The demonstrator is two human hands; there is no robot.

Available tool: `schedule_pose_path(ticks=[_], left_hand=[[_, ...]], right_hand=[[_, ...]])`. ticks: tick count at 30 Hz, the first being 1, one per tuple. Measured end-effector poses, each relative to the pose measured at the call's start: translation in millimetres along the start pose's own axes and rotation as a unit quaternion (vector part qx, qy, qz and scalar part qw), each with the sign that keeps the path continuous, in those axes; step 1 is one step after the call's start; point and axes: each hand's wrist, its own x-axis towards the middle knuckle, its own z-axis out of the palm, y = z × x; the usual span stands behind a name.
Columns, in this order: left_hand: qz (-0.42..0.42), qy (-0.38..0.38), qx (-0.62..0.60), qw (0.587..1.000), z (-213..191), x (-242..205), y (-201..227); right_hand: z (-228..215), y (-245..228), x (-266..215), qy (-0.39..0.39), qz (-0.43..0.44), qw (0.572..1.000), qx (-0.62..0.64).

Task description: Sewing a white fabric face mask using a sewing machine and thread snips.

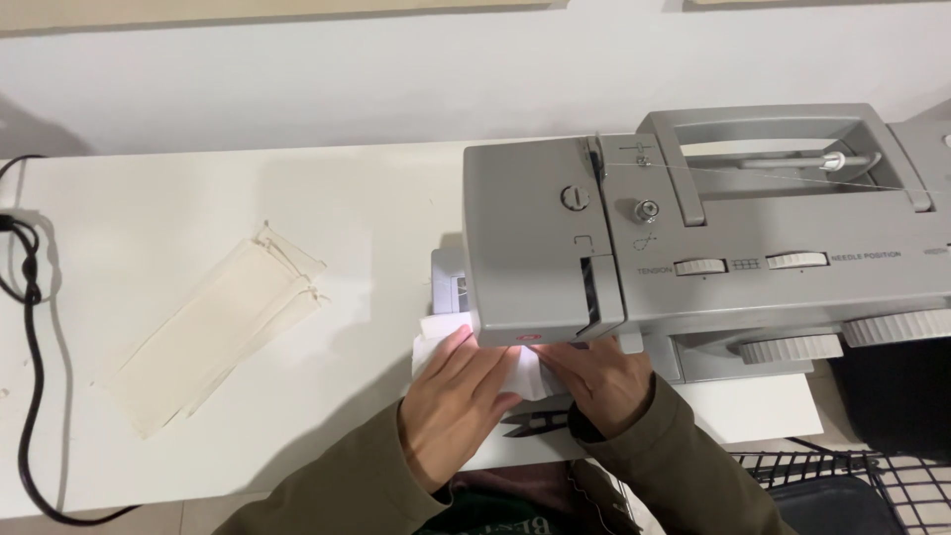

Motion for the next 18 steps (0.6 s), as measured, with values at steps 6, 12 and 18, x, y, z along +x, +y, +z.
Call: schedule_pose_path(ticks=[6, 12, 18], left_hand=[[-0.008, -0.002, -0.027, 1.0, 2, 4, -7], [-0.008, 0.035, -0.048, 0.998, 9, 8, -19], [0.011, 0.01, -0.093, 0.996, 13, 8, -30]], right_hand=[[-9, -3, 13, 0.056, -0.079, 0.994, -0.052], [1, 31, 10, 0.051, -0.057, 0.995, -0.065], [-3, 53, 17, 0.067, -0.036, 0.997, 0.014]])
